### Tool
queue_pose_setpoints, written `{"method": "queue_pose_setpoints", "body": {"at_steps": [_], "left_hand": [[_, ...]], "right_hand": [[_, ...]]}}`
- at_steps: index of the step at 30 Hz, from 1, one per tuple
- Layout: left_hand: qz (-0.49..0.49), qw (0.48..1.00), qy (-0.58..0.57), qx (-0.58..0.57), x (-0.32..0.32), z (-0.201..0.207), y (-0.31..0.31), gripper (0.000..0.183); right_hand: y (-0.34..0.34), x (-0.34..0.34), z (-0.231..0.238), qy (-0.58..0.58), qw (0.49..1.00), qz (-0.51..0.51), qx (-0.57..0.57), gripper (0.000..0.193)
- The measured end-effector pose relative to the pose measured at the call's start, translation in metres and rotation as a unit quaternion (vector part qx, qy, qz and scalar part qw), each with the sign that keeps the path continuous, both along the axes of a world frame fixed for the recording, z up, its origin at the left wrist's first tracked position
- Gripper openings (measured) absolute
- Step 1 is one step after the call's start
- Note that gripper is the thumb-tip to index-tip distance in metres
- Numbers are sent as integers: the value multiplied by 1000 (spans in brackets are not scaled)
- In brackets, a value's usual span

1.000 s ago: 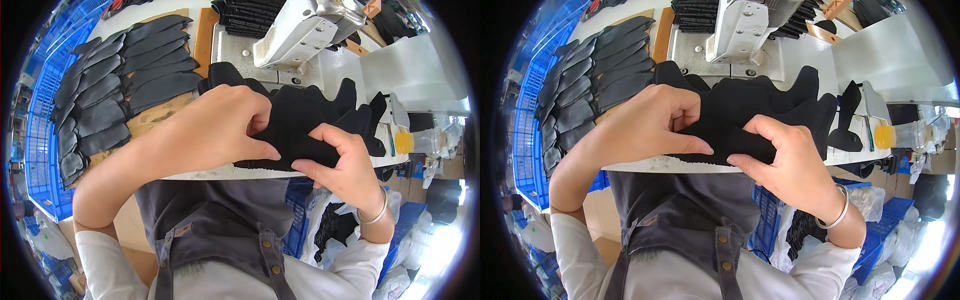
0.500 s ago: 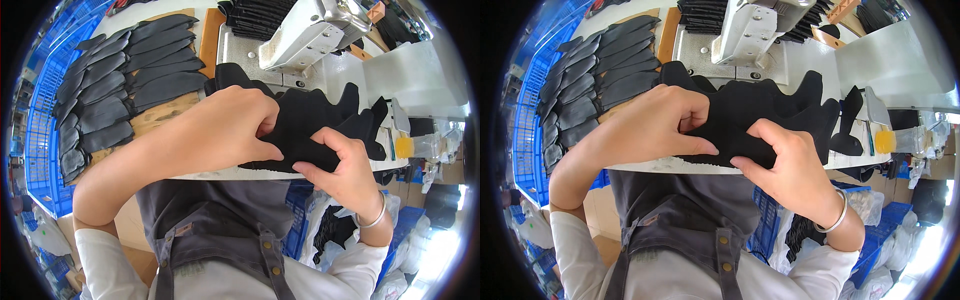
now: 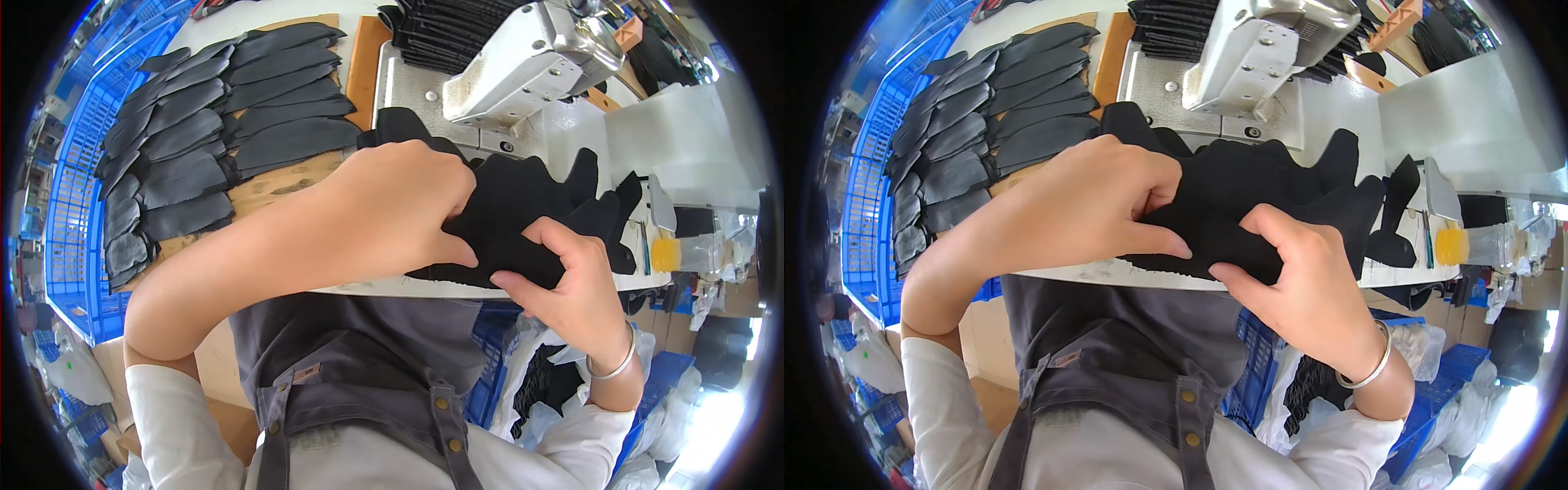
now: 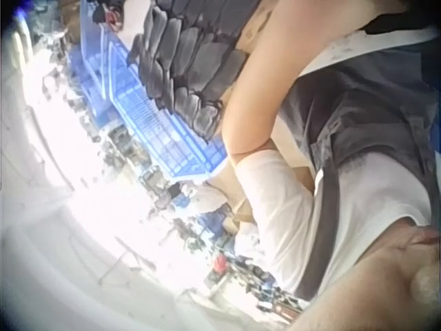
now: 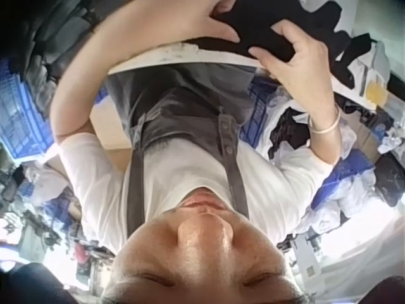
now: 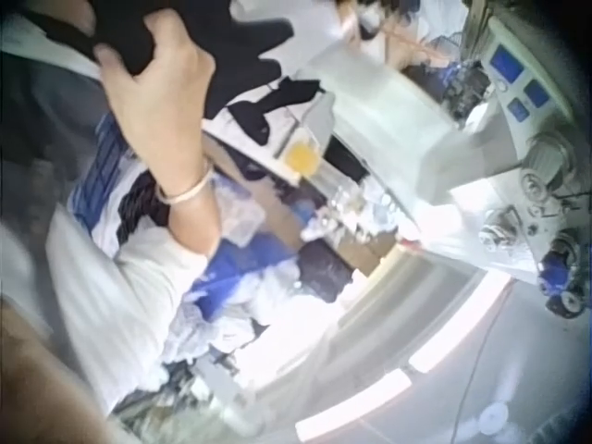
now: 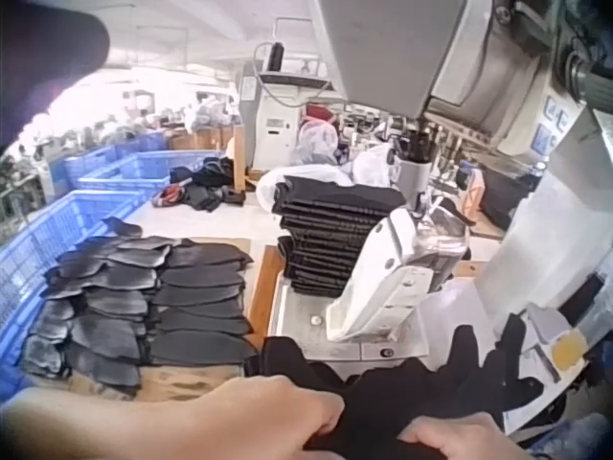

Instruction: Sorting and stacking cut fabric and leather shoe upper components at a manufacturing station.

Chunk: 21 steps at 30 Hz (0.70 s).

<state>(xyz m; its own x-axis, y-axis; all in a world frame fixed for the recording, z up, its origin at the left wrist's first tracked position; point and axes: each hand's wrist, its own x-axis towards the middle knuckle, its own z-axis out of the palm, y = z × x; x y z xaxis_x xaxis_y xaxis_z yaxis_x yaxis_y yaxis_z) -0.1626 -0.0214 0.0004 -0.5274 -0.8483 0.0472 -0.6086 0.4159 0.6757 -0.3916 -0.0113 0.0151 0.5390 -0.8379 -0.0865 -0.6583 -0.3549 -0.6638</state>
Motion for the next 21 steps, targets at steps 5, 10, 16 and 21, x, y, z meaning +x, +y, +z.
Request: {"method": "queue_pose_setpoints", "body": {"at_steps": [5, 10, 16, 21], "left_hand": [[-15, 999, -45, 4, 6, 6, -7, 40], [-33, 999, -16, 13, 9, 3, -7, 35], [-29, 999, -13, 2, 11, -2, -4, 35], [-26, 999, -8, -33, 14, -8, 0, 36]], "right_hand": [[-1, 3, 3, -21, 999, -32, 35, 29], [-1, 3, 3, -5, 998, -45, 39, 30], [1, 4, 3, -2, 996, -63, 62, 27], [1, 8, 3, -10, 995, -69, 71, 27]]}}
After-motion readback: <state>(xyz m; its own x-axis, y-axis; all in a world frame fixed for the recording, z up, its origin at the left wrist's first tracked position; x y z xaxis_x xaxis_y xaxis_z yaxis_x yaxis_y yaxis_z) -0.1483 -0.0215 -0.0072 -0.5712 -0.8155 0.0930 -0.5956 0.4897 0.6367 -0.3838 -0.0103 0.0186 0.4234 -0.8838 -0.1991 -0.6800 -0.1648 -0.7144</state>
